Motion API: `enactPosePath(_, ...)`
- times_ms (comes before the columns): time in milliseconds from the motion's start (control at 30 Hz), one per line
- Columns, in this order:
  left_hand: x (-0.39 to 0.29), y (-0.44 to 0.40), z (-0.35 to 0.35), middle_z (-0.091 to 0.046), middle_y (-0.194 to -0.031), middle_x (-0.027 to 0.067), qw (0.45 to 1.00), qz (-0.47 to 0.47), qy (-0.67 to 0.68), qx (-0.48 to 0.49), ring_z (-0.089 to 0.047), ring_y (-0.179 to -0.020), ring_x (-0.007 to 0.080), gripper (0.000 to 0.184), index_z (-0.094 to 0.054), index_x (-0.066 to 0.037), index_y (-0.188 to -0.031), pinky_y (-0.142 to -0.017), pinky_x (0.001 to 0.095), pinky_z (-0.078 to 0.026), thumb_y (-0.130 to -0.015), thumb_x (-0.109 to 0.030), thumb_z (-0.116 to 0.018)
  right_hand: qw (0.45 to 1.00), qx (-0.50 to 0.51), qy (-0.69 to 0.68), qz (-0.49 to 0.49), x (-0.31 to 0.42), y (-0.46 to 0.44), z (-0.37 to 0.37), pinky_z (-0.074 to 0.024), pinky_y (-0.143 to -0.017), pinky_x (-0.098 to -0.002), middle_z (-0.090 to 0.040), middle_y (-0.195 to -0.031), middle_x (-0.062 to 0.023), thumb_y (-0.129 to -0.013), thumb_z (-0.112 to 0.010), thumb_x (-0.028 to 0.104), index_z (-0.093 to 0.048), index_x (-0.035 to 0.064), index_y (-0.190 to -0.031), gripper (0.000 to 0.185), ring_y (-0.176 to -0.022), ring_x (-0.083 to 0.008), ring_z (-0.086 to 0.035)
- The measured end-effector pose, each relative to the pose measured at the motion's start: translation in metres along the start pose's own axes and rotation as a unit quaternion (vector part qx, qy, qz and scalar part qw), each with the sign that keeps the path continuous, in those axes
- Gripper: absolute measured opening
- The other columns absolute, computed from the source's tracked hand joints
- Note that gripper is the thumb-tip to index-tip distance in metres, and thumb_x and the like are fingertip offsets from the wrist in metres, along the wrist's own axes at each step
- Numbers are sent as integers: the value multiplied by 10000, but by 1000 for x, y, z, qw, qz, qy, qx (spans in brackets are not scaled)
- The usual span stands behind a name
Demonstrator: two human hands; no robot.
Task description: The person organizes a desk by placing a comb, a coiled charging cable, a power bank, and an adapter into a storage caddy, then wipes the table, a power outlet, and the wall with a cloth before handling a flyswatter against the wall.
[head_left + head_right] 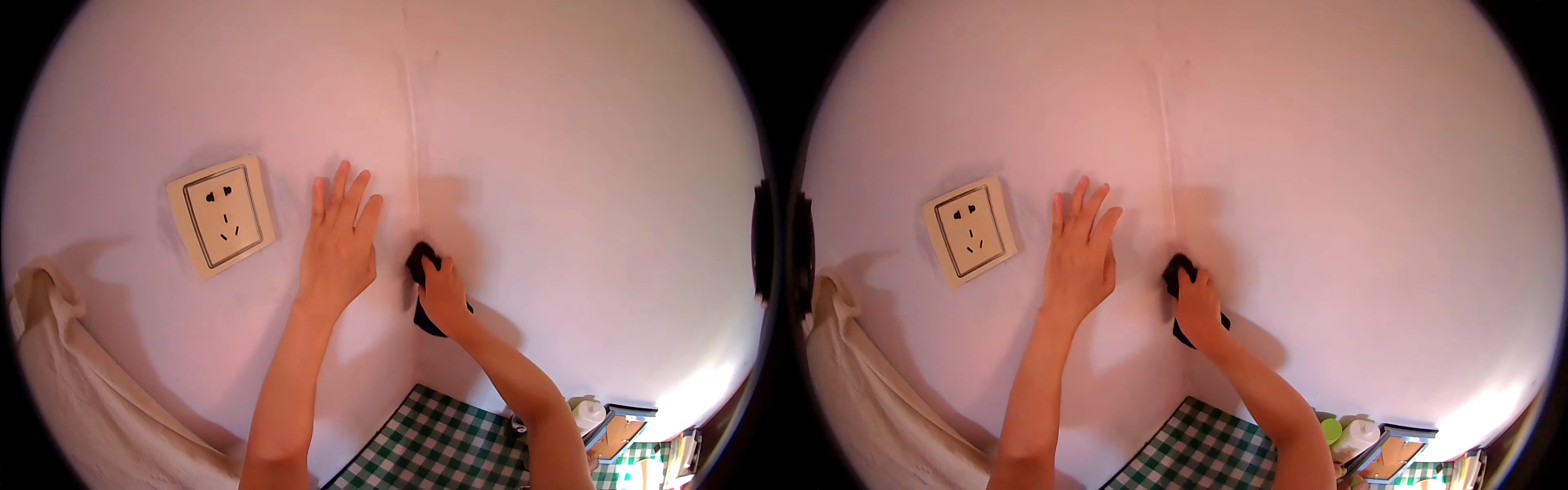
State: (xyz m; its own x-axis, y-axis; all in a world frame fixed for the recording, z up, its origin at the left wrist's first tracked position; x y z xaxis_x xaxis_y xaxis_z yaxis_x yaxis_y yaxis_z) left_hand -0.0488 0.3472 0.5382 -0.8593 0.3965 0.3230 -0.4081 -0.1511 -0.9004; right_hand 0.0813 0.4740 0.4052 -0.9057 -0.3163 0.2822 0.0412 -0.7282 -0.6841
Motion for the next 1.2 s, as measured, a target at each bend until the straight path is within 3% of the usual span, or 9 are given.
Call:
enactPosePath(67,-1,1,0,-445,-1328,156,1000,1,8,-1,-325,-1336,364,431,-532,-17,-1125,-1109,550,-207,-711,103,-540,996,78,-47,-9,-18,11,-20,-470,-843,-495,-467,-1117,-263,-769,-646,104,-489,82,-1273,528,-1001,-436,-525)
enactPosePath(200,-1,-2,-1,-458,-1314,155,1000,0,-2,6,-335,-1329,362,417,-545,-7,-1106,-1107,552,-211,-707,112,-528,983,-108,-145,28,11,-40,84,-486,-806,-479,-478,-1132,-230,-807,-624,95,-522,113,-1181,388,-968,-435,-554)
enactPosePath(433,-25,28,-23,-482,-1287,152,997,9,77,-5,-347,-1319,368,388,-571,-8,-1068,-1094,556,-224,-717,128,-478,980,-198,19,28,32,-59,61,-525,-743,-407,-481,-1088,-174,-793,-631,54,-507,79,-1226,451,-949,-336,-565)
enactPosePath(633,-50,91,-44,-515,-1254,171,967,111,226,41,-395,-1283,380,355,-573,-14,-1073,-1082,524,-259,-779,123,-430,997,-42,-24,-52,-16,56,-48,-535,-792,-426,-410,-1227,-200,-777,-625,37,-452,98,-1300,555,-1056,-394,-516)
enactPosePath(833,-67,167,-49,-565,-1157,197,881,273,370,110,-524,-1146,366,293,-540,-8,-1152,-974,414,-428,-864,35,-507,965,66,-230,-110,-95,142,-132,-498,-837,-407,-588,-1083,-188,-728,-712,77,-559,82,-1202,498,-1005,-362,-577)
enactPosePath(900,-70,190,-48,-585,-1133,190,846,318,406,136,-560,-1111,348,279,-538,-13,-1165,-944,383,-453,-888,9,-513,793,43,-542,-275,-101,157,-103,-489,-810,-309,-648,-954,-101,-800,-699,134,-647,42,-1045,267,-924,-229,-608)
enactPosePath(933,-68,208,-52,-598,-1131,172,795,379,453,138,-577,-1096,315,267,-542,-10,-1167,-936,371,-455,-900,-23,-530,793,43,-538,-282,-95,161,-82,-489,-810,-309,-648,-954,-101,-800,-699,134,-647,42,-1045,267,-924,-229,-608)
enactPosePath(1000,-72,232,-60,-610,-1128,155,734,438,499,146,-593,-1080,281,261,-545,-8,-1168,-927,360,-458,-911,-54,-548,662,90,-646,-370,-77,180,-61,-481,-797,-287,-645,-946,-53,-828,-714,229,-635,25,-1055,314,-907,-164,-593)
enactPosePath(1200,-116,252,-47,-627,-1105,86,573,514,595,231,-594,-1038,186,314,-570,-19,-1180,-902,277,-443,-902,-156,-621,554,76,-713,-423,-33,236,8,-500,-847,-326,-627,-1072,-68,-894,-628,252,-578,39,-1149,336,-963,-188,-603)
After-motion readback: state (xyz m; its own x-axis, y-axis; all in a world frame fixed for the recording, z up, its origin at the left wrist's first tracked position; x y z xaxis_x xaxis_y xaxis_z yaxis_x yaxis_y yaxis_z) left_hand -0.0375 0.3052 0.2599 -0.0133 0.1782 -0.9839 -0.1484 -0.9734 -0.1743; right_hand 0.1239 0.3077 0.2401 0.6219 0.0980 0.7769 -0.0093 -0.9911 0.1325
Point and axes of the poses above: each hand's wrist, its own y-axis away from the middle knuckle, its own z-axis out of the back of the hand, x = y × z, the point moved 9 cm from there along -y, towards the middle knuckle
